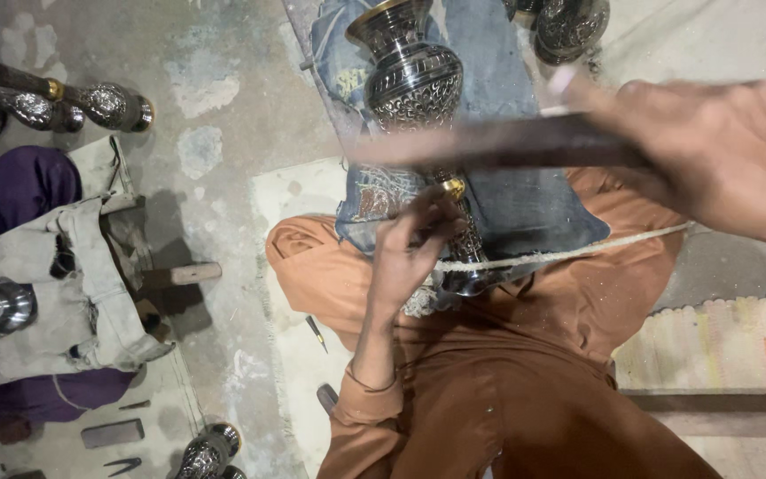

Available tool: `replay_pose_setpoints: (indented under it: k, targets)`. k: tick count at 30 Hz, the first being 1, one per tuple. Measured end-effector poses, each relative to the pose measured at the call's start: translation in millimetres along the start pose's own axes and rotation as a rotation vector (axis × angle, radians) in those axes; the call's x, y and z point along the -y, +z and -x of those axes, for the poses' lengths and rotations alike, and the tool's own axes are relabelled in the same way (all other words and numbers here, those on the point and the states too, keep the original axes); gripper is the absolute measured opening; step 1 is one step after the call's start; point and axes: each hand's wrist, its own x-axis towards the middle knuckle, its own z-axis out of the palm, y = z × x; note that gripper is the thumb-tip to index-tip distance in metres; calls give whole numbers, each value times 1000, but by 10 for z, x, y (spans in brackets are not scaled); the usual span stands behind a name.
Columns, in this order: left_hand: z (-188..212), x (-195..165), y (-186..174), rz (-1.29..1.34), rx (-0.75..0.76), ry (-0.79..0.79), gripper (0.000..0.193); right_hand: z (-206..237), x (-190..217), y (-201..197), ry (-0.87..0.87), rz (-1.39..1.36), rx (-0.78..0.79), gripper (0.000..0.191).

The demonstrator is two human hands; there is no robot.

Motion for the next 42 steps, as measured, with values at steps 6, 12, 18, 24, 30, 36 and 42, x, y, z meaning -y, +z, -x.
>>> replay_pose_setpoints:
  k: [6, 12, 18, 24, 30, 36, 42]
  targets:
    - [13, 21, 63, 25, -114, -18, 38, 43, -30, -43, 7, 223, -5, 68]
    - [58, 171, 4, 224, -68, -52, 43, 100, -86, -106, -62, 60, -138, 69]
    - [41, 322, -41, 105, -5, -38, 35, 50, -103, -74, -107, 247, -256, 68]
    - [39, 356, -38, 135, 2, 9, 40, -86, -170, -104, -147, 489, -336, 68]
    - [26, 375, -16, 308, 7, -32, 34, -181, -199, -272, -139, -249, -333, 80]
    - [17, 363, 7, 282, -11, 59, 40, -284, 76, -411, -147, 146, -138, 82]
    - [10, 310, -3, 269, -7, 19, 39, -279, 41, -293, -52, 78, 57, 80]
